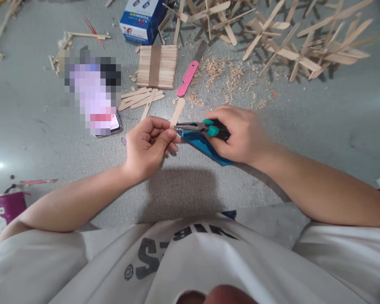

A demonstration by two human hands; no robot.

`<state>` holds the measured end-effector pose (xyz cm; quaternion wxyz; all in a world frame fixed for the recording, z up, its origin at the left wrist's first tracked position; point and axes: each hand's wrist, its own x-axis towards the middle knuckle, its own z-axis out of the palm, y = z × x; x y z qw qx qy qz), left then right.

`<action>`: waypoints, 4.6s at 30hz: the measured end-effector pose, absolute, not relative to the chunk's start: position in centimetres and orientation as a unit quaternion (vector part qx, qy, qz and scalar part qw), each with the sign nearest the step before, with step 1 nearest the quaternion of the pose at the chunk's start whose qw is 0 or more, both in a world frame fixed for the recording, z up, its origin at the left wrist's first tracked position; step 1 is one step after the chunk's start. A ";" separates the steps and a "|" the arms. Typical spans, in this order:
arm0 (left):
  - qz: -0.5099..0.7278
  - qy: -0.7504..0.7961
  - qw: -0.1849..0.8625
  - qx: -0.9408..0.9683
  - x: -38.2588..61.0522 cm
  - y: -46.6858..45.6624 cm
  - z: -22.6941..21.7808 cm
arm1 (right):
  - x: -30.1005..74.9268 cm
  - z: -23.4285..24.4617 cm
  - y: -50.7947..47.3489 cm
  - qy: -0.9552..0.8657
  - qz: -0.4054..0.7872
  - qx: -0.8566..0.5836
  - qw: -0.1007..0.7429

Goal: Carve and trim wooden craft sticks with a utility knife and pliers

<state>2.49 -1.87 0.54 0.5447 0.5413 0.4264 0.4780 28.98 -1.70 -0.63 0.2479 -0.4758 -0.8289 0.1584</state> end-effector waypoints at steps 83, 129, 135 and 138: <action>0.433 0.374 0.649 0.502 2.1 -1.0 0.1 | 31.1 -1.6 -0.1 -0.865 0.093 -0.439 0.226; 0.447 0.360 0.627 0.526 2.0 -1.5 0.0 | 30.2 -0.8 -0.9 -0.841 0.140 -0.471 0.225; 0.452 0.355 0.616 0.539 1.8 -1.4 -0.1 | 30.0 -0.6 -1.2 -0.837 0.142 -0.479 0.221; 0.437 0.358 0.624 0.540 1.6 -1.3 -0.4 | 30.0 -0.6 -1.3 -0.839 0.132 -0.484 0.213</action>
